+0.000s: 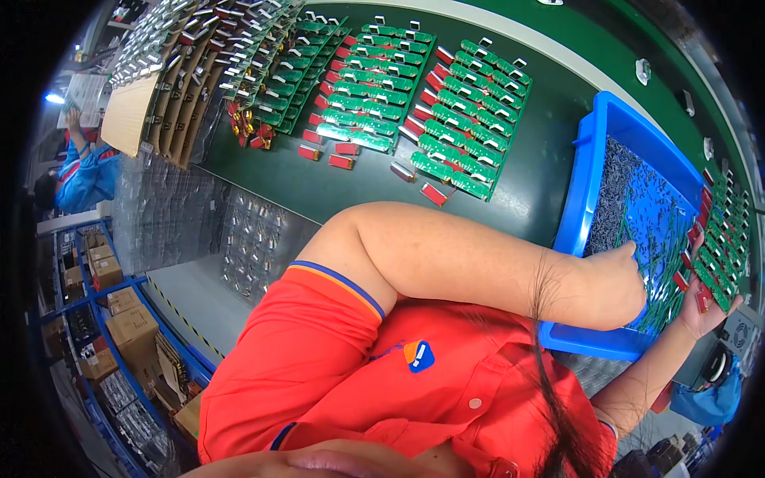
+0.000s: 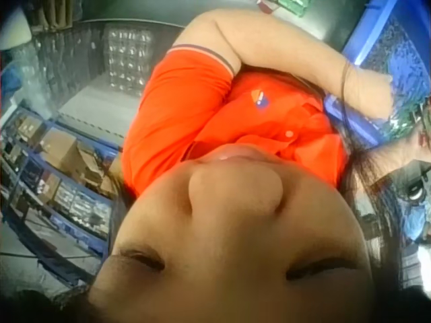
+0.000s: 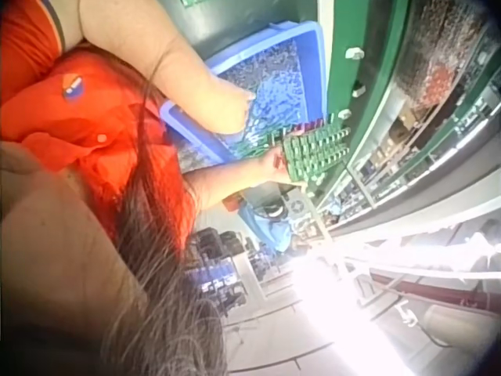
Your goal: The person breaks support rails off circuit board panels by hand, drops the discarded strips into a blue tray, stacks the processed circuit boards on the workbench, and picks up new panels from the assembly line.
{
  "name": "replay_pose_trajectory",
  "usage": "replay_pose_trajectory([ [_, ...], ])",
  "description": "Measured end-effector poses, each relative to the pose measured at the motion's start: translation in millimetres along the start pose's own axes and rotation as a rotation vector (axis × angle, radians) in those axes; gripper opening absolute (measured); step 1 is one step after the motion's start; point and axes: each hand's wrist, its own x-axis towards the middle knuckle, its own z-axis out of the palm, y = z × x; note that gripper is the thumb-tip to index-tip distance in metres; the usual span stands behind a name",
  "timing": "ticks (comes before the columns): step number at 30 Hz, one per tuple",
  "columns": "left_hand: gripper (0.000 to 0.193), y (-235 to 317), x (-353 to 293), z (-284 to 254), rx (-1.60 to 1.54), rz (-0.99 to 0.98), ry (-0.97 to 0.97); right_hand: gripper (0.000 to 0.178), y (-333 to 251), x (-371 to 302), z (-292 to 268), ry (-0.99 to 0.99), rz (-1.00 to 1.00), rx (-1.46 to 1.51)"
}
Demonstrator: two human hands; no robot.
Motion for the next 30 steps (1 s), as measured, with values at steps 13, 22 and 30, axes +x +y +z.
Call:
replay_pose_trajectory([
  [13,0.018,-0.3,12.1,-34.3,-0.19,-0.104,-0.24,0.089,-8.5,-37.0,40.7,-0.285,-0.061,0.182],
  [22,0.01,-3.2,51.1,-79.2,-0.487,-0.267,0.35,0.09,-38.8,-1.3,69.6,-1.187,-0.05,0.442],
  [30,0.01,-2.8,119.4,-69.0,-0.262,0.0,0.484,0.084,-55.3,-1.5,80.5,-0.798,-0.027,0.277],
])
